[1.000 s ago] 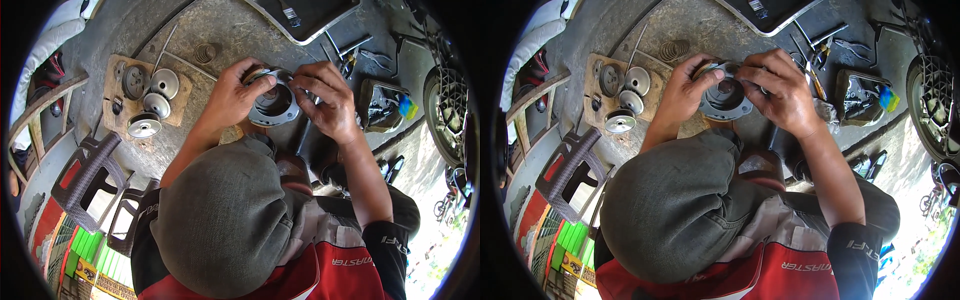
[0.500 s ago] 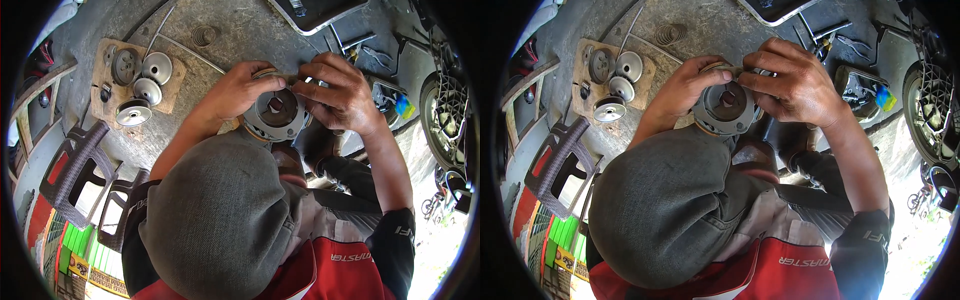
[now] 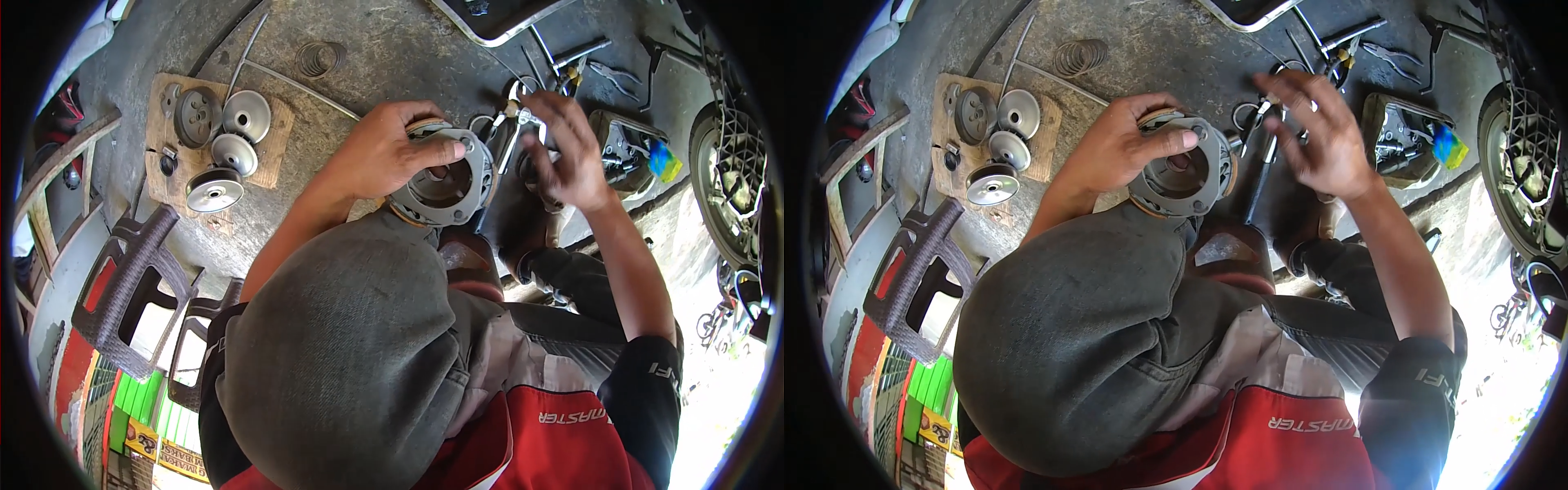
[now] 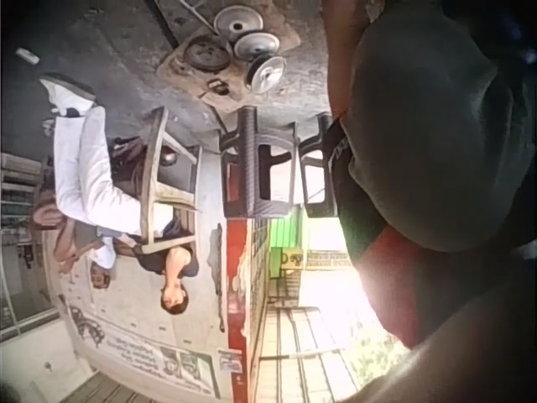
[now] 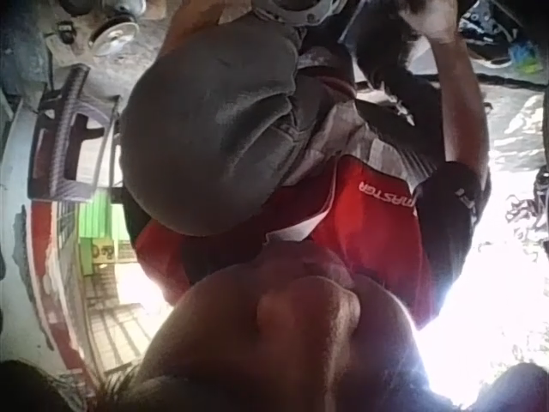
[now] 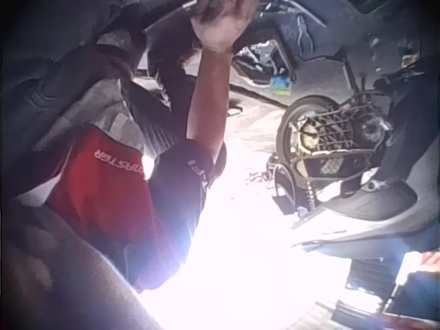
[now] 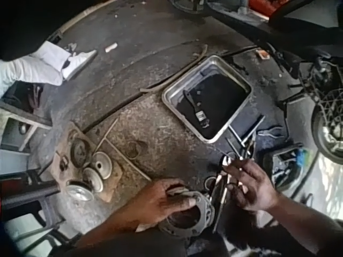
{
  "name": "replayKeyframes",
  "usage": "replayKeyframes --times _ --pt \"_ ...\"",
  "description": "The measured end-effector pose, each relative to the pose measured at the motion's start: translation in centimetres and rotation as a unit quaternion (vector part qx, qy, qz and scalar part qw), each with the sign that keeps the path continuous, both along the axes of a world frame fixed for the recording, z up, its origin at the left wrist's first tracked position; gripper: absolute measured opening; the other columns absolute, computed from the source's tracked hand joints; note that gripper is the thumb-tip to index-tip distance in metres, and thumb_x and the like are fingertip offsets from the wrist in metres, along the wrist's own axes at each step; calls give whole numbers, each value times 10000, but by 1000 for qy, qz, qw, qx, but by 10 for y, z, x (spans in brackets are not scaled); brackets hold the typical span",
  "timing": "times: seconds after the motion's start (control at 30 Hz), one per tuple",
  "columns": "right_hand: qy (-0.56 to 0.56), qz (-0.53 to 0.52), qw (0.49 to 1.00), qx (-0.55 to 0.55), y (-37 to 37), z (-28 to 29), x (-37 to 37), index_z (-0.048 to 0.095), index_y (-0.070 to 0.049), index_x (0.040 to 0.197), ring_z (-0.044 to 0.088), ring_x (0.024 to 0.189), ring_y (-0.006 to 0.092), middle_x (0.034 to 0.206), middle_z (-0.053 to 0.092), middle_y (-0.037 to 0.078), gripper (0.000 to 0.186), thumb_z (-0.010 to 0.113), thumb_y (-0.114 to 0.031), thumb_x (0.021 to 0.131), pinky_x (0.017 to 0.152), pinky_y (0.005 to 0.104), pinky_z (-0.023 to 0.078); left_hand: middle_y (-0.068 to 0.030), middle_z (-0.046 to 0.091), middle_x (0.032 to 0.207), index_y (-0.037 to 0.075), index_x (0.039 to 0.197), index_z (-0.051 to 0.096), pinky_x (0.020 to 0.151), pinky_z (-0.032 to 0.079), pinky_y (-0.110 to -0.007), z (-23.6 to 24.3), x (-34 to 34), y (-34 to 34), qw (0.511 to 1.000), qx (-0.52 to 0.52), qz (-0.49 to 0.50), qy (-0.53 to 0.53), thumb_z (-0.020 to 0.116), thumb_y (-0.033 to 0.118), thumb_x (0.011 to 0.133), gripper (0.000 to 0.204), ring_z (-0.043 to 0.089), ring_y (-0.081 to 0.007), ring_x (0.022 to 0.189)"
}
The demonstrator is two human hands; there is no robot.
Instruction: Cleaning and reassembling motorcycle clutch components using basic hand tools.
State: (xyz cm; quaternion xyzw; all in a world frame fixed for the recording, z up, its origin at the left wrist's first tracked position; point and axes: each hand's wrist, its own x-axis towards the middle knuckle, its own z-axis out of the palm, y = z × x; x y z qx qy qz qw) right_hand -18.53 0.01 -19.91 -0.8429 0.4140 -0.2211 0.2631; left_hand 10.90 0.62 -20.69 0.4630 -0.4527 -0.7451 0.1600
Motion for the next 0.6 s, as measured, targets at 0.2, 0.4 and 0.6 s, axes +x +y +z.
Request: replayKeyframes --times 0.2,0.4,0.6 --pt "103 -295 946 83 9 -71 -87 655 -82 1251 724 881 335 988 734 164 303 671 -159 959 791 421 564 -69 728 911 -17 1094 711 767 539 -303 -13 -3 6 1000 17 5 13 766 246 921 319 680 -132 826" --pt "139 -310 913 226 49 -97 -111 688 -85 1100 738 894 366 954 749 170 226 692 -237 934 789 436 576 -83 735 935 -38 1090 712 791 530 -303 -21 -2 10 997 77 1 -25 760 310 911 394 676 -142 854" --pt "125 -250 908 312 110 -107 -58 702 -89 1084 720 907 386 972 739 169 219 683 -244 930 828 479 568 -98 736 950 -52 1124 698 795 531 -303 -26 -4 16 988 141 67 10 795 298 862 448 686 -161 858"
